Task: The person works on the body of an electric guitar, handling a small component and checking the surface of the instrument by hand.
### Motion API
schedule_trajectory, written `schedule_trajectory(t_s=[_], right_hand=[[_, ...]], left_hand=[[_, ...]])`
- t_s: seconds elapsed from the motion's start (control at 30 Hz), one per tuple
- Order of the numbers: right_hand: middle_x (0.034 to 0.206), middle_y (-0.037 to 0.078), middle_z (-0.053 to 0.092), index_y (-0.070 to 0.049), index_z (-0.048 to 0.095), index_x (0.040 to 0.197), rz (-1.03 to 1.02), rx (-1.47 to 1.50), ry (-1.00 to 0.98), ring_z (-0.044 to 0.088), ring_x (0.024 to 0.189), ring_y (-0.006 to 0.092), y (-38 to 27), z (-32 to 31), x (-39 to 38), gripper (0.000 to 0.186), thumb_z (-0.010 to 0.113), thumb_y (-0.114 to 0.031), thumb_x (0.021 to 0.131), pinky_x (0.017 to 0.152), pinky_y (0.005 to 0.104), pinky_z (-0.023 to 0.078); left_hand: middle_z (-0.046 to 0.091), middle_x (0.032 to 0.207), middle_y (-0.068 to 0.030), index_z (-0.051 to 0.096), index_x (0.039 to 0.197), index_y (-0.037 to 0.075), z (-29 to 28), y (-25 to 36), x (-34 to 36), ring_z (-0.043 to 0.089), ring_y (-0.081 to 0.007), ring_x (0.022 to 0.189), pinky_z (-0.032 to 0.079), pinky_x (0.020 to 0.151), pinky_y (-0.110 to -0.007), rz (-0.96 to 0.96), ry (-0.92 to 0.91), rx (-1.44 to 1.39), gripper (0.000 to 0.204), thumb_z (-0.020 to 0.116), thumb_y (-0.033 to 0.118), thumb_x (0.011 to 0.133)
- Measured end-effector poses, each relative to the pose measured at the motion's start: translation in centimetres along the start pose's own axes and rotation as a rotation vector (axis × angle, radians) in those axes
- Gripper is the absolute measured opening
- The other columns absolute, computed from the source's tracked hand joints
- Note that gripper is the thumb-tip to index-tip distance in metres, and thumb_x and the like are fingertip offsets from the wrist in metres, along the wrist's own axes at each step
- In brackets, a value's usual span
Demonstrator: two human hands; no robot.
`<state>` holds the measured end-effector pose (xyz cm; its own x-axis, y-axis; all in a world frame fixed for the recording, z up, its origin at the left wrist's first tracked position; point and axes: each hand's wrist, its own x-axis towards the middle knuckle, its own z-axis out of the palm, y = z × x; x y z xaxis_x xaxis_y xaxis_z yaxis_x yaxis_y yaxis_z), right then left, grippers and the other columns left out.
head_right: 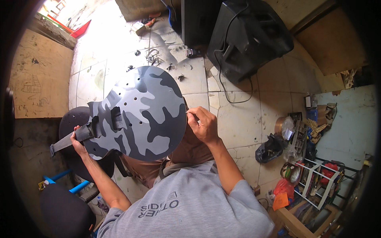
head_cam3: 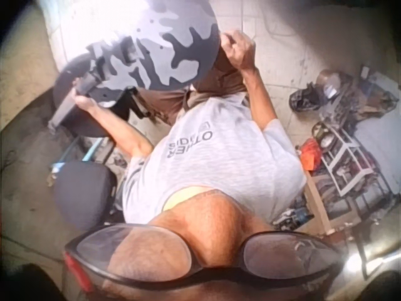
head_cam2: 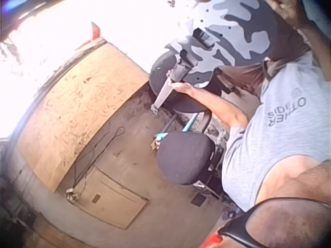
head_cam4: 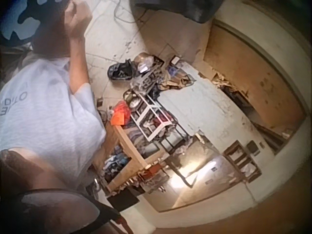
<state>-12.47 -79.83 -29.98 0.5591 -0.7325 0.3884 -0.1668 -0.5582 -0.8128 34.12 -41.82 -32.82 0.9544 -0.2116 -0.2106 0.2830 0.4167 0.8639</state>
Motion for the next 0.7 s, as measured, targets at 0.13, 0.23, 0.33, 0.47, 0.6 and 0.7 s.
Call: schedule_trajectory(t_s=[0.13,0.23,0.33,0.47,0.6,0.7], right_hand=[[0.085,0.014,0.072,-0.002,0.068,0.095,-0.012,0.016,-0.019,0.071,0.076,0.0315,1.0,0.2,1.6,0.004,0.067,-0.005,0.093,0.069,0.0392,0.056],[0.085,0.014,0.072,-0.002,0.068,0.095,-0.013,0.054,-0.034,0.072,0.076,0.0309,0.9,-0.1,1.6,0.004,0.068,-0.006,0.093,0.069,0.0389,0.056],[0.085,0.013,0.072,-0.001,0.068,0.093,0.025,0.07,-0.058,0.072,0.076,0.0294,-0.7,-1.0,-0.6,0.004,0.069,-0.005,0.092,0.068,0.0379,0.056],[0.083,0.012,0.071,-0.001,0.068,0.091,0.006,0.093,-0.03,0.071,0.074,0.0282,-1.3,-0.9,-1.9,0.003,0.069,-0.004,0.091,0.067,0.0367,0.055],[0.083,0.012,0.07,-0.001,0.068,0.091,-0.022,0.054,-0.028,0.071,0.075,0.0293,-0.4,-0.8,-0.4,0.003,0.068,-0.003,0.091,0.068,0.0379,0.055],[0.084,0.012,0.07,0.0,0.068,0.092,-0.029,0.08,-0.038,0.071,0.076,0.0301,0.8,-0.3,1.8,0.004,0.067,-0.004,0.092,0.069,0.0389,0.055]], left_hand=[[0.071,0.129,-0.0164,0.065,0.128,-0.001,0.1,0.0,0.2,0.064,-0.0304,0.124,0.048,0.113,-0.046,0.006,0.018,0.015,0.038,0.055,0.025,0.102],[0.071,0.13,-0.0148,0.065,0.131,0.0,-0.5,0.2,0.6,0.064,-0.0294,0.127,0.047,0.115,-0.046,0.002,0.011,0.004,0.039,0.054,0.024,0.103],[0.071,0.129,-0.0166,0.064,0.13,-0.002,-0.4,0.0,0.5,0.064,-0.0305,0.124,0.047,0.114,-0.046,0.018,0.01,0.029,0.039,0.055,0.024,0.103],[0.071,0.129,-0.0166,0.064,0.131,-0.002,-0.1,0.1,0.4,0.064,-0.0303,0.125,0.047,0.114,-0.046,0.017,0.035,0.028,0.04,0.053,0.024,0.103],[0.071,0.129,-0.0167,0.064,0.132,-0.002,-0.1,0.2,0.5,0.064,-0.0302,0.125,0.046,0.115,-0.045,0.019,0.018,0.04,0.04,0.051,0.024,0.104],[0.07,0.13,-0.0166,0.063,0.132,-0.002,-0.6,0.3,0.5,0.064,-0.0301,0.125,0.046,0.114,-0.045,0.039,-0.005,0.068,0.041,0.051,0.025,0.104]])
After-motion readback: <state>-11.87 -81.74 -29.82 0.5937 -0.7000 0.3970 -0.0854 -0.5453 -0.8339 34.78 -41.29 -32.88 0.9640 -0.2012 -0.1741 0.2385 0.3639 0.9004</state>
